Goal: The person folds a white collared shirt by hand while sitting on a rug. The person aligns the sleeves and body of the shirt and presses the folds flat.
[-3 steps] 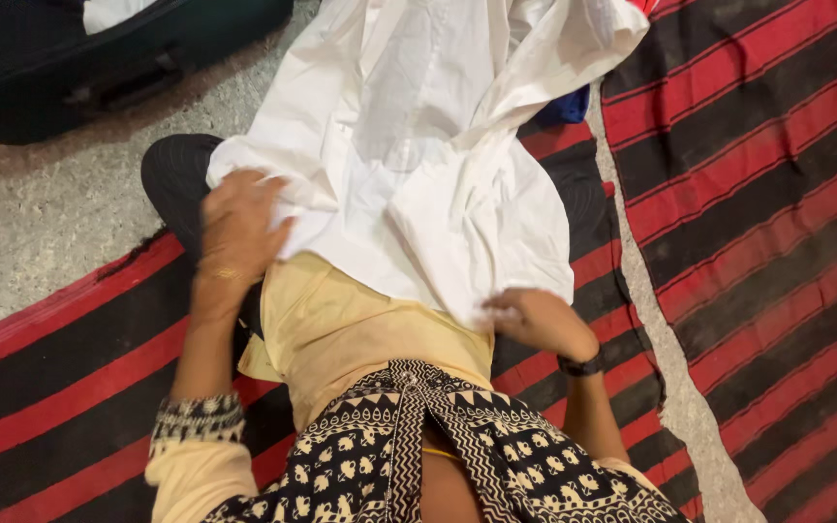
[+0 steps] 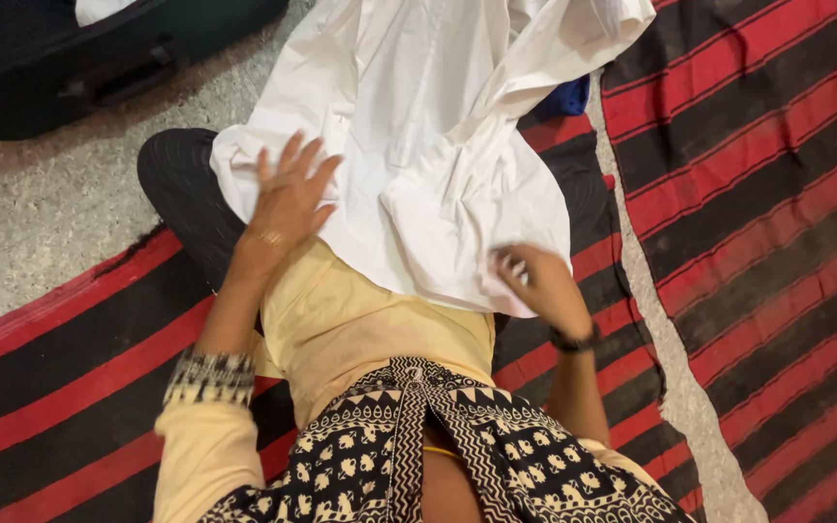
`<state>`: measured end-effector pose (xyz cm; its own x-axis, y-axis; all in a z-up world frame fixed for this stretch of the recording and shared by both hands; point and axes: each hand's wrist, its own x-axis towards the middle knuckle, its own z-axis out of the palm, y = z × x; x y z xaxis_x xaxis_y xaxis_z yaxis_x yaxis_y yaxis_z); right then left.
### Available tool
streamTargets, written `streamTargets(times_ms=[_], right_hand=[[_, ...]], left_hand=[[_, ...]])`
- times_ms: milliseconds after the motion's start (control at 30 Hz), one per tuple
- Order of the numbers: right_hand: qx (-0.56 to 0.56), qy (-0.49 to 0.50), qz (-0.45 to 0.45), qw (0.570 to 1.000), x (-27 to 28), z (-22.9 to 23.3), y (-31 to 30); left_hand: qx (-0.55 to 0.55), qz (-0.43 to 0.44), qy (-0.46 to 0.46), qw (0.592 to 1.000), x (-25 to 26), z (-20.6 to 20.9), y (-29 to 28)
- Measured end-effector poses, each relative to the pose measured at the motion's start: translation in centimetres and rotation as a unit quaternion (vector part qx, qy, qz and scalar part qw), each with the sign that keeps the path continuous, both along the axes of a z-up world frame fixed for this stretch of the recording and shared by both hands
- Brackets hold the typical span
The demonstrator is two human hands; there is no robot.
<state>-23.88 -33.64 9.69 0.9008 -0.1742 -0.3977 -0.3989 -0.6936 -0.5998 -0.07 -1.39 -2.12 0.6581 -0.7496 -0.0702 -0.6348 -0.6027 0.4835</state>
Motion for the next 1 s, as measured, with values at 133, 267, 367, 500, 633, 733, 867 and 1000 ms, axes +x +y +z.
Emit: streamTargets(times_ms=[133, 267, 367, 500, 633, 733, 867, 1000], right_hand=[[0.082, -0.176, -0.098, 0.976, 6.2, -5.3, -0.2], [0.102, -0.095, -0.130, 0.982, 12.3, -11.5, 0.7], [-0.010, -0.109, -0.066, 0.992, 15.0, -14.6, 2.3], [-0.140, -0.075, -0.024, 0.987, 16.6, -18.4, 2.7], [-0.180, -0.027, -0.049, 0.982, 16.4, -20.6, 1.8], [-0.147, -0.103, -0.104, 0.978, 14.1, -20.0, 1.5], [-0.077, -0.210, -0.207, 0.952, 11.3, -19.4, 2.0], [0.124, -0.221, -0.364, 0.896, 9.6, -19.6, 3.1]], left_hand=[[0.089, -0.045, -0.121, 0.988, 2.6, -3.3, -4.6], [0.319, -0.097, -0.015, 0.943, 4.0, -6.0, -5.2], [0.228, -0.096, -0.055, 0.967, 3.7, -5.9, -4.2], [0.057, -0.151, -0.182, 0.970, -2.2, 0.5, 1.1], [0.086, -0.181, 0.103, 0.974, -7.0, 3.3, 0.6], [0.055, -0.152, 0.173, 0.972, -7.7, 1.4, -0.4], [-0.108, 0.034, 0.145, 0.983, -3.6, -5.2, -6.3], [-0.176, 0.170, 0.123, 0.962, 0.3, -10.0, -12.2]])
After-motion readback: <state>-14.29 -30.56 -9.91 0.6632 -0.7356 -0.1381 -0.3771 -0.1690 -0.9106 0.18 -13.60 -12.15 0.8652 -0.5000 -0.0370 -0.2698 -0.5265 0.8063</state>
